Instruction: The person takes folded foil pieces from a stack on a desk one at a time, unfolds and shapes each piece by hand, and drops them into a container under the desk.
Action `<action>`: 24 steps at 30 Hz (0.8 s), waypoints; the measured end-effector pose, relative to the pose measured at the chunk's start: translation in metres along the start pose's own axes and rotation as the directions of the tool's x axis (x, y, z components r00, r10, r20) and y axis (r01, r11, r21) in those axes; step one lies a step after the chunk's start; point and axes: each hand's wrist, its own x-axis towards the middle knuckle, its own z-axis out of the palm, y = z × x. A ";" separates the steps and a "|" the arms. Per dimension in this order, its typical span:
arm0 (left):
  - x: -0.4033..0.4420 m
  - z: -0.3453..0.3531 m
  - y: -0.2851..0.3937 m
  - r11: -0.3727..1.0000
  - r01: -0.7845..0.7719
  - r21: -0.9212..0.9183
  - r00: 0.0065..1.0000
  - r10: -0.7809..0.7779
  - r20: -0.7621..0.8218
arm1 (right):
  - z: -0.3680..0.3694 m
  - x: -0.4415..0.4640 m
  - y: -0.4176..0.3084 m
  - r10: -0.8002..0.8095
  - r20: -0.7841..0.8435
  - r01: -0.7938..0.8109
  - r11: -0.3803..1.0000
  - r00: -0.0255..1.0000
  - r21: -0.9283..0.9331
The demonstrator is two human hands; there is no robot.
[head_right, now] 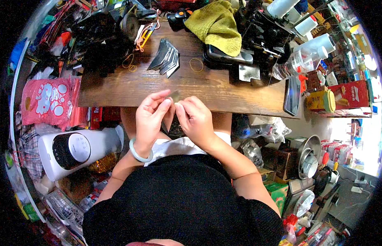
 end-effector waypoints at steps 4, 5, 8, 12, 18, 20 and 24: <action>0.003 -0.002 -0.017 0.987 -0.016 -0.157 0.998 0.007 -0.058 | 0.011 -0.001 -0.007 0.051 -0.044 -0.048 0.997 0.998 0.054; 0.003 -0.002 -0.019 0.970 -0.021 -0.243 0.997 0.002 -0.079 | 0.013 -0.001 -0.006 -0.014 -0.091 0.019 0.998 0.996 0.061; -0.004 0.010 0.000 0.993 -0.121 -0.016 0.989 0.119 -0.084 | 0.005 0.002 0.000 -0.039 -0.092 0.033 0.997 0.995 -0.068; -0.006 0.008 0.000 0.992 -0.125 0.013 0.992 0.125 0.001 | -0.002 0.003 -0.007 -0.166 -0.016 0.155 0.948 0.986 -0.277; -0.001 -0.001 0.006 0.999 0.003 -0.049 0.999 -0.001 0.040 | -0.006 0.005 -0.008 -0.025 0.107 0.022 0.999 0.994 0.029; 0.000 -0.004 0.004 0.994 0.033 -0.108 0.998 -0.027 0.053 | -0.008 0.004 -0.007 0.072 0.138 -0.090 0.988 0.988 0.128; -0.001 -0.004 0.005 0.982 0.079 -0.171 0.995 -0.066 0.077 | -0.010 0.004 -0.005 0.218 0.186 -0.268 0.911 0.958 0.313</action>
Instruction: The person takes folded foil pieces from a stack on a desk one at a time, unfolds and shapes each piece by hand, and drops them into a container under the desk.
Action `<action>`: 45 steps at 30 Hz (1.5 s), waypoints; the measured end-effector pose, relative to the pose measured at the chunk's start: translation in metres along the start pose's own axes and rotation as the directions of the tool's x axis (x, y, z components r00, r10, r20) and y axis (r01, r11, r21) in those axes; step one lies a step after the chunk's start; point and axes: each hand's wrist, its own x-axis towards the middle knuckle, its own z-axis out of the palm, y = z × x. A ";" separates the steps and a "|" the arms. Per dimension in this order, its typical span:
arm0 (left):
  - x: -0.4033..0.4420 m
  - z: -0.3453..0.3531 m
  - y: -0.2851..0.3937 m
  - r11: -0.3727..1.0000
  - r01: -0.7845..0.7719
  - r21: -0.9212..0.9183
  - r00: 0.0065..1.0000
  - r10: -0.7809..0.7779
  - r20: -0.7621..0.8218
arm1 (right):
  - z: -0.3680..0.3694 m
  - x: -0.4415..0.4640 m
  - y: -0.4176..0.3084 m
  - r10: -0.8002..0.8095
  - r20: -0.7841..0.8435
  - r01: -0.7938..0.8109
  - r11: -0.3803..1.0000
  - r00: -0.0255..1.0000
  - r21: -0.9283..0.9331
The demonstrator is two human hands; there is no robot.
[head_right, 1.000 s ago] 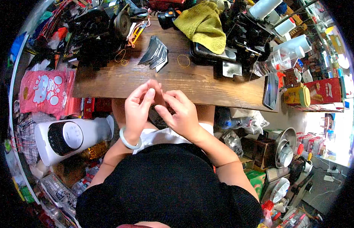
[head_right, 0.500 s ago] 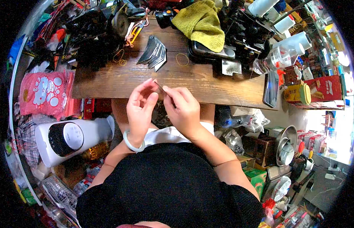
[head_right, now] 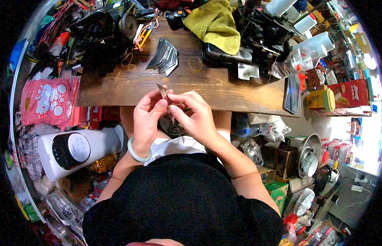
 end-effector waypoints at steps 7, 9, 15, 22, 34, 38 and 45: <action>-0.001 0.002 0.002 0.999 0.013 -0.045 1.000 -0.012 0.006 | -0.003 0.000 0.002 0.050 0.032 -0.053 0.995 0.998 0.088; -0.002 0.002 0.004 0.999 0.026 -0.027 1.000 -0.026 -0.003 | -0.003 0.001 0.004 0.061 0.041 -0.066 0.988 0.997 0.136; -0.002 0.002 0.006 0.995 -0.013 0.104 0.999 0.016 -0.030 | -0.008 0.002 0.003 -0.028 -0.004 0.028 0.997 1.000 -0.076; 0.001 0.006 0.004 0.886 -0.225 0.405 0.972 0.234 0.029 | -0.002 0.006 -0.004 -0.533 0.099 0.428 0.541 0.840 -0.724; 0.002 0.015 -0.009 0.921 -0.344 0.183 0.918 0.371 -0.140 | 0.009 0.001 0.016 0.005 -0.326 0.043 0.989 0.945 0.141; 0.006 0.011 -0.018 0.922 -0.376 0.094 0.907 0.387 -0.166 | 0.012 -0.002 0.015 0.047 -0.389 0.082 0.947 0.920 0.311; 0.002 0.003 -0.025 0.802 -0.478 0.358 0.829 0.547 -0.117 | 0.009 0.000 0.014 0.061 -0.446 0.110 0.931 0.893 0.348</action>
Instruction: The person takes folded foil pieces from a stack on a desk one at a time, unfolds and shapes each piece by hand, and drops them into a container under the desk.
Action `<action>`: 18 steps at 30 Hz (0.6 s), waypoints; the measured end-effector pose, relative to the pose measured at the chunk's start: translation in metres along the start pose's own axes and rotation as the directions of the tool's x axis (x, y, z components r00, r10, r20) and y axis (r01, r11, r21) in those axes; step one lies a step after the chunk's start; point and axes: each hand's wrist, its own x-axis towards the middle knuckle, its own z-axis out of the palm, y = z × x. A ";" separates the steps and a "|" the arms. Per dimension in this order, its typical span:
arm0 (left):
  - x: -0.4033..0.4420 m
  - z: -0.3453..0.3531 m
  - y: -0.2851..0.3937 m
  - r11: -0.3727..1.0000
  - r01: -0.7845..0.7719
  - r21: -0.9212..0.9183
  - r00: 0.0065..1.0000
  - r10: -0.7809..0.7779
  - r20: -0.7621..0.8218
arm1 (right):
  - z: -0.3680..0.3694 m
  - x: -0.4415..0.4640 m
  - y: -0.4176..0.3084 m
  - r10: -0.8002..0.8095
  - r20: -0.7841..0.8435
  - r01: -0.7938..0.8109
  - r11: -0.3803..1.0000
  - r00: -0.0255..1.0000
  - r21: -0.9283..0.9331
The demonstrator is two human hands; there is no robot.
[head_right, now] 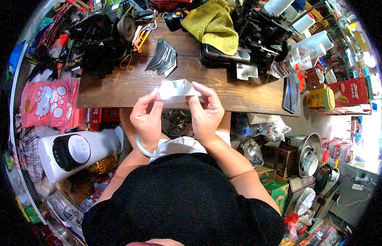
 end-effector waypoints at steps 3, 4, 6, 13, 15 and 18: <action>0.003 0.001 0.006 0.987 0.037 0.154 0.998 -0.044 0.042 | -0.005 0.002 0.001 0.007 -0.016 -0.008 0.999 1.000 -0.040; 0.005 0.002 0.004 0.984 -0.010 0.179 1.000 0.006 0.023 | -0.006 0.003 0.003 0.007 -0.015 -0.008 0.999 1.000 -0.041; 0.008 0.002 0.001 0.978 -0.056 0.203 0.998 0.056 0.006 | -0.008 0.003 0.007 -0.035 0.000 0.035 0.996 0.999 -0.079; 0.019 -0.009 0.008 0.893 -0.174 0.414 0.983 0.136 0.121 | -0.014 0.009 0.007 -0.061 -0.007 0.058 0.980 0.998 -0.191; 0.023 -0.008 0.017 0.849 -0.177 0.497 0.979 0.098 0.181 | -0.018 0.015 0.004 -0.003 0.073 0.024 0.954 0.997 -0.298; 0.023 -0.003 0.023 0.821 -0.201 0.534 0.978 0.133 0.163 | -0.014 0.016 0.002 -0.124 0.108 0.156 0.915 0.986 -0.373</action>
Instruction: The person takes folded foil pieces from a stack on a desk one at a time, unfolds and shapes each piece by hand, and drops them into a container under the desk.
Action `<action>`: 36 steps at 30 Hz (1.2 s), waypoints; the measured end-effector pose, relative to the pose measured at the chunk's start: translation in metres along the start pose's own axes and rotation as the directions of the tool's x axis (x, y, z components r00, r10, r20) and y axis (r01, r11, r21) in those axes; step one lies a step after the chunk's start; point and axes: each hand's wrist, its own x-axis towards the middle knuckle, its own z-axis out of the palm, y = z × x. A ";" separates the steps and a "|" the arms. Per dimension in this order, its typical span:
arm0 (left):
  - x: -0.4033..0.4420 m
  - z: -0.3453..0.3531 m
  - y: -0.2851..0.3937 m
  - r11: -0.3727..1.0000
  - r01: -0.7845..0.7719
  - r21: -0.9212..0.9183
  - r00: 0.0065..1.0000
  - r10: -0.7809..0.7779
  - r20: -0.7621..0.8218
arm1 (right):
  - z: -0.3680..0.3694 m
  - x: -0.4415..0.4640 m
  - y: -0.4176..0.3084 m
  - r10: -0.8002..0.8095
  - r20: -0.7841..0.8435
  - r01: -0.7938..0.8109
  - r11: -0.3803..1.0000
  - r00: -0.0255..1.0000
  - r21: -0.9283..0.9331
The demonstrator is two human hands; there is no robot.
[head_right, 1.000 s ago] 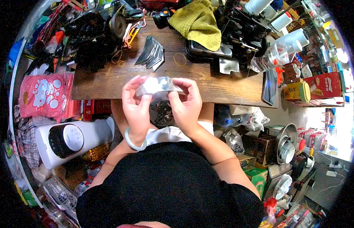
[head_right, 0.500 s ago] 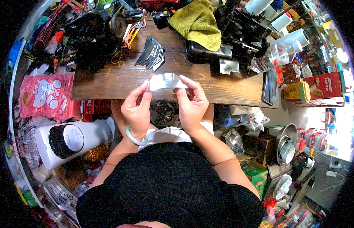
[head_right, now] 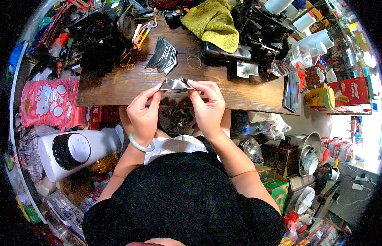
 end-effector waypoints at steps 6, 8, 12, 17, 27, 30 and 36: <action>-0.007 0.003 -0.011 0.957 0.201 -0.210 0.980 -0.196 0.046 | -0.005 0.004 -0.001 0.078 0.086 -0.076 0.997 0.993 -0.025; -0.007 0.003 -0.012 0.959 0.195 -0.204 0.981 -0.190 0.043 | -0.005 0.005 -0.003 0.059 0.082 -0.057 0.998 0.995 -0.032; -0.006 0.000 -0.009 0.881 0.280 -0.381 0.960 -0.256 0.114 | -0.012 0.007 -0.003 0.310 0.233 -0.344 0.931 0.922 0.121; 0.003 -0.012 -0.002 0.973 -0.126 0.196 0.989 0.138 -0.051 | -0.009 0.011 -0.015 -0.043 0.215 0.080 0.983 0.976 -0.166; -0.001 -0.004 -0.004 0.985 0.015 -0.174 1.000 -0.013 0.015 | -0.002 0.012 -0.018 -0.325 0.257 0.400 0.850 0.910 -0.342; -0.014 -0.008 -0.005 0.924 0.256 -0.283 0.966 -0.235 0.105 | 0.000 0.006 -0.026 -0.120 0.187 0.155 0.971 0.975 -0.181; -0.017 -0.005 -0.010 0.942 0.197 -0.272 0.950 -0.115 0.289 | -0.003 0.004 -0.011 0.153 0.233 -0.173 0.983 0.960 0.068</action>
